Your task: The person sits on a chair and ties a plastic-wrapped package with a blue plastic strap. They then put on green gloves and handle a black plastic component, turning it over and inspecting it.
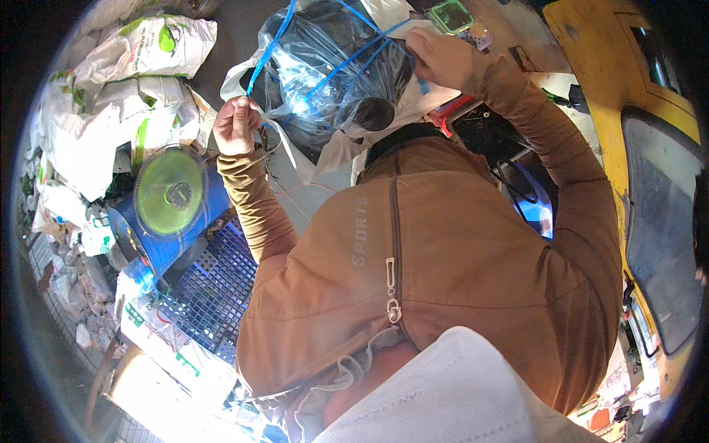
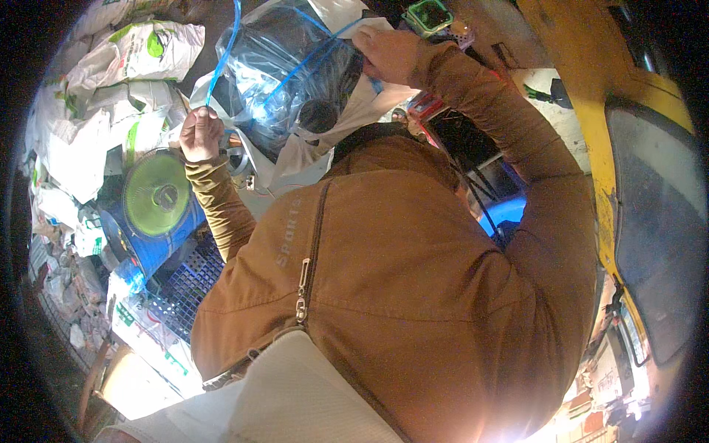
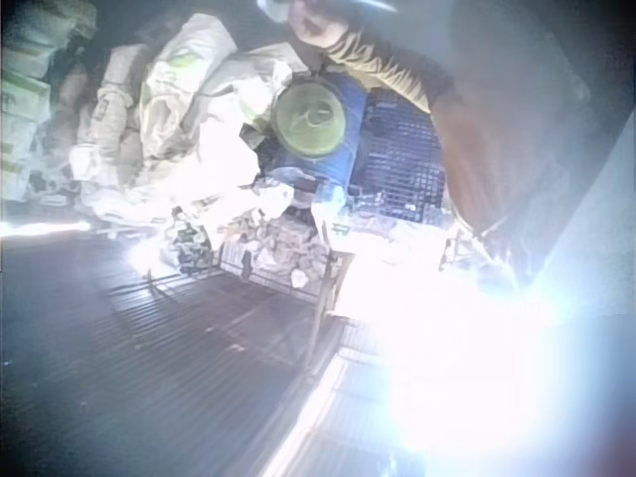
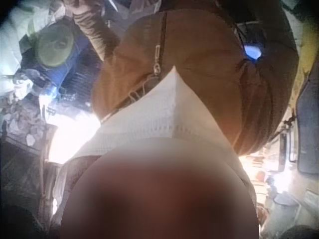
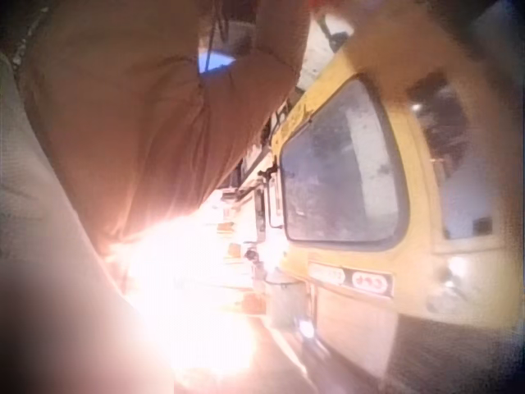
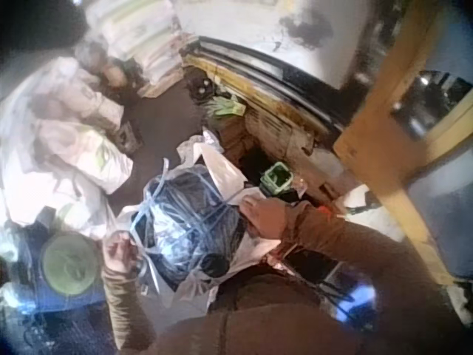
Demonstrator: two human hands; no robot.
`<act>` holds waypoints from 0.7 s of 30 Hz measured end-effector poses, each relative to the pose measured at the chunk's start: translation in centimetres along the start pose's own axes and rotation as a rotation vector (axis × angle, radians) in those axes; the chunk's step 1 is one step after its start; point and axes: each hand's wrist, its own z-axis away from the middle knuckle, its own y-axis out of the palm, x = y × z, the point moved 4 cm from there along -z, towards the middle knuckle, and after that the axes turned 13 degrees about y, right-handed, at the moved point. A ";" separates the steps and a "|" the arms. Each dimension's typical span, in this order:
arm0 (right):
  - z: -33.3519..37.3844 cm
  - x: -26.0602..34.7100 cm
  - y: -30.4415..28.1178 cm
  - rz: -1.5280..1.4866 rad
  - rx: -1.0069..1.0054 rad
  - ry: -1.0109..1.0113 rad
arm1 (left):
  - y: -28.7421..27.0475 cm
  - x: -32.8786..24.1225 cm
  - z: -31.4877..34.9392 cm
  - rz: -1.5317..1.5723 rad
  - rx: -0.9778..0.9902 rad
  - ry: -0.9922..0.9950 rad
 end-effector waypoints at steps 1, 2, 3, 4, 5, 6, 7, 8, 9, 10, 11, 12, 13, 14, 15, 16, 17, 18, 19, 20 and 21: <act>-0.2 0.1 -0.1 -0.017 -0.028 -0.052 | 0.0 -0.1 0.0 0.032 0.026 0.004; -0.4 0.1 -0.1 -0.092 -0.001 -0.054 | 0.0 0.0 0.1 0.030 0.034 -0.004; -0.8 0.1 -0.2 -0.161 0.027 -0.058 | -0.1 -0.1 0.1 0.037 0.050 0.001; -1.2 0.1 -0.3 -0.230 0.056 -0.060 | -0.2 0.1 0.2 0.033 0.055 -0.021; -1.7 -0.4 0.0 -0.371 0.225 0.094 | -0.2 0.1 0.2 0.066 0.071 -0.020; -2.0 -0.9 0.2 -0.509 0.395 0.255 | -0.2 0.0 0.3 0.049 0.083 0.001; -2.2 -1.1 0.4 -0.699 0.572 0.375 | -0.3 0.0 0.3 0.033 0.081 0.015; -2.6 -1.2 0.2 -0.636 0.612 0.409 | -0.3 0.0 0.3 0.023 0.087 0.022; -3.0 -1.2 -0.1 -0.626 0.659 0.394 | -0.4 0.1 0.4 0.030 0.101 0.003; -3.3 -1.1 -0.2 -0.583 0.705 0.409 | -0.3 0.1 0.5 0.027 0.114 0.001; -3.5 -1.4 -0.5 -0.487 0.722 0.442 | -0.3 0.0 0.6 0.022 0.129 0.002; -3.9 -0.7 -0.8 -0.339 0.666 0.297 | -0.1 -0.1 0.6 0.020 0.145 -0.013; -4.2 -0.2 -1.2 -0.176 0.586 0.165 | 0.1 -0.3 0.6 0.040 0.178 -0.017; -4.4 0.5 -1.6 -0.015 0.500 0.033 | 0.3 -0.5 0.6 0.010 0.216 -0.020; -4.5 0.6 -1.7 0.107 0.475 0.070 | 0.6 -0.8 0.5 -0.014 0.241 -0.027; -4.5 0.6 -2.1 0.229 0.447 0.108 | 1.0 -1.0 0.4 -0.041 0.264 -0.062; -4.6 0.7 -2.4 0.333 0.424 0.143 | 1.5 -1.4 0.1 -0.011 0.285 -0.062; -4.6 0.6 -2.6 0.346 0.506 0.164 | 2.0 -1.9 -0.1 -0.070 0.280 -0.031; -4.5 0.5 -2.9 0.342 0.593 0.184 | 2.6 -2.3 -0.4 -0.129 0.275 0.003; -4.4 0.5 -3.1 0.323 0.659 0.198 | 3.3 -2.9 -0.9 -0.154 0.287 0.075; -4.3 0.2 -3.4 0.191 0.737 0.315 | 3.6 -2.7 -1.3 -0.309 0.341 -0.080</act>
